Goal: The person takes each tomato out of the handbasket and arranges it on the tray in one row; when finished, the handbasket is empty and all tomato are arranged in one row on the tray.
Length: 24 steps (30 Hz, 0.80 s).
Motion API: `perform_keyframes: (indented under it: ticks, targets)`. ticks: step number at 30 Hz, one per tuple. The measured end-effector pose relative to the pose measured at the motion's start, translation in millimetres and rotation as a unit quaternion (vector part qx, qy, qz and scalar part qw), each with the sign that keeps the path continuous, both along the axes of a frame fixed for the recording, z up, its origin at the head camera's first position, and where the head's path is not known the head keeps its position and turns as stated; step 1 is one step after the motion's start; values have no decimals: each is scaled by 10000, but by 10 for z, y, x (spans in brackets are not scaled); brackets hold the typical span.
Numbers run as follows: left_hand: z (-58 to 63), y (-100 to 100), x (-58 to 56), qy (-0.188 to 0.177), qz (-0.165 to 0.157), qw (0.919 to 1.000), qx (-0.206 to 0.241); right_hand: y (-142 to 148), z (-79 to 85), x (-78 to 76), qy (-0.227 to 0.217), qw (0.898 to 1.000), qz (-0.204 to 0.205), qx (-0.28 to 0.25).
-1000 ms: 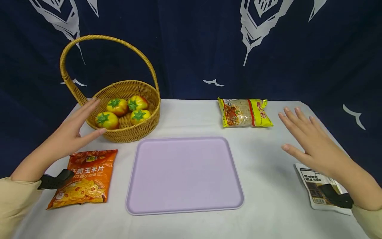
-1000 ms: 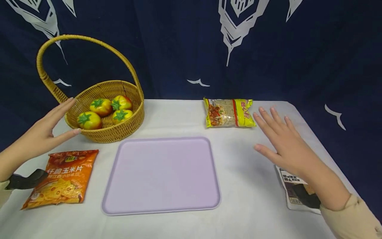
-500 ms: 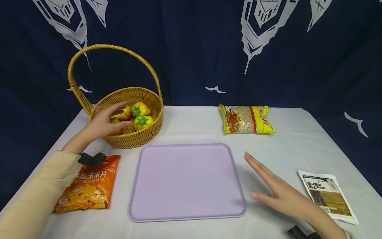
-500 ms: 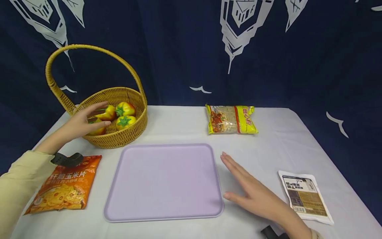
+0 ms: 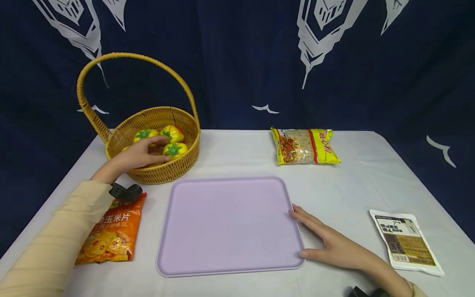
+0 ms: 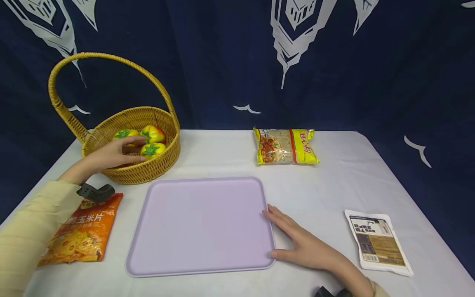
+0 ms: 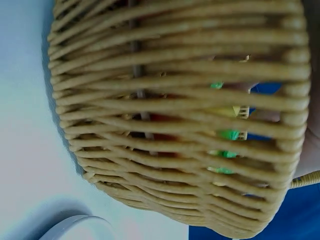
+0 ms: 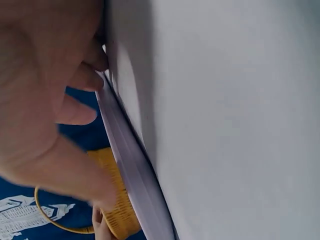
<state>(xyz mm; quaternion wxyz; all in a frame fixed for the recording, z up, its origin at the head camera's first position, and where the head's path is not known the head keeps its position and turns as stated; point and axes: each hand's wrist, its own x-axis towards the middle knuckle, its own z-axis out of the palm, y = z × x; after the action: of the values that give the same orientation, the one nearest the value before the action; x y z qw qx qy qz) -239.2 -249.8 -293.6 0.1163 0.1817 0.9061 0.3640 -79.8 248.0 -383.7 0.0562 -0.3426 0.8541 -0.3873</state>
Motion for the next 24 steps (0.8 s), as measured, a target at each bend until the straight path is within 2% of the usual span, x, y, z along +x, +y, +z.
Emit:
perform_keyframes:
  ticks: [6,12,19,24]
  targets:
    - [-24,44,-23,65,-188,9995,-254,-49,-20,20,37,9995,-194,233]
    - [-30,90,-62,-40,-174,9986,-506,-44,-15,18,72,9994,-221,267]
    - [-22,132,-99,-598,42,9962,-639,-33,-9,23,112,9997,-175,147]
    - [-33,125,-121,-686,228,9956,-590,-32,-23,18,127,9996,-179,156]
